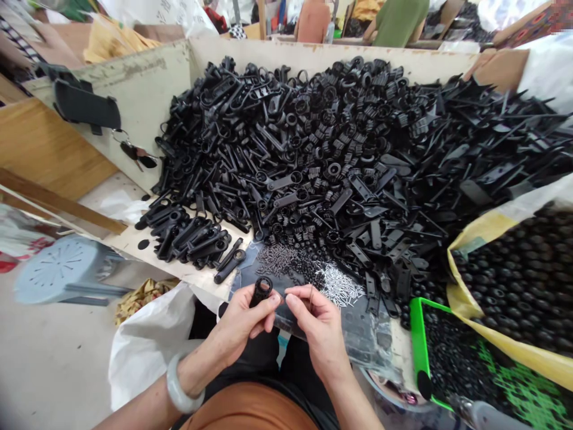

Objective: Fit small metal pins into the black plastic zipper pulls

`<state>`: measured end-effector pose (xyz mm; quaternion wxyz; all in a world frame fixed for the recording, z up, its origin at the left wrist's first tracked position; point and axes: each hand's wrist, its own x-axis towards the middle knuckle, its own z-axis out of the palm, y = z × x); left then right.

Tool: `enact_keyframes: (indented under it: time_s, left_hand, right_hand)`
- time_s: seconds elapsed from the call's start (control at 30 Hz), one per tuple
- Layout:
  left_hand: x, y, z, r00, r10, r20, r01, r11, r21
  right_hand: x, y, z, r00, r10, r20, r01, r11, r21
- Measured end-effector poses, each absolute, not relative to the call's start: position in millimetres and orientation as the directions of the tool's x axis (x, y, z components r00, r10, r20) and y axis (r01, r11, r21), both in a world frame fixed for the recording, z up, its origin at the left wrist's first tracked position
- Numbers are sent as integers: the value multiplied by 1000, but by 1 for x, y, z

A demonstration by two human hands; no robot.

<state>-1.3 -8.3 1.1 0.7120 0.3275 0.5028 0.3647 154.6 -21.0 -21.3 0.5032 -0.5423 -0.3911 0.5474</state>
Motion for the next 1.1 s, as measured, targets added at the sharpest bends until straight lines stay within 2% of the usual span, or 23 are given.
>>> enact_keyframes:
  time_s: [0.2,0.73,0.97,1.1]
  left_hand:
    - [-3,-12,-2,228,850,-474,-189,516,835]
    - [-1,-15,1,212,837,-505,-179,541,822]
    - [0,-15,2,239,825,-511,-178,555,813]
    - [3,-15,1,253,819,-516,-253,570,782]
  right_hand:
    - [151,-23,-24,54,980,-190,-170,-178,-969]
    - [155,-26,-28,62,992,-107,-55,-103,-993]
    - [159,-28,-25,72,993,92,149,81,-986]
    - [161,-32,-23,22,985,173,185,166,-969]
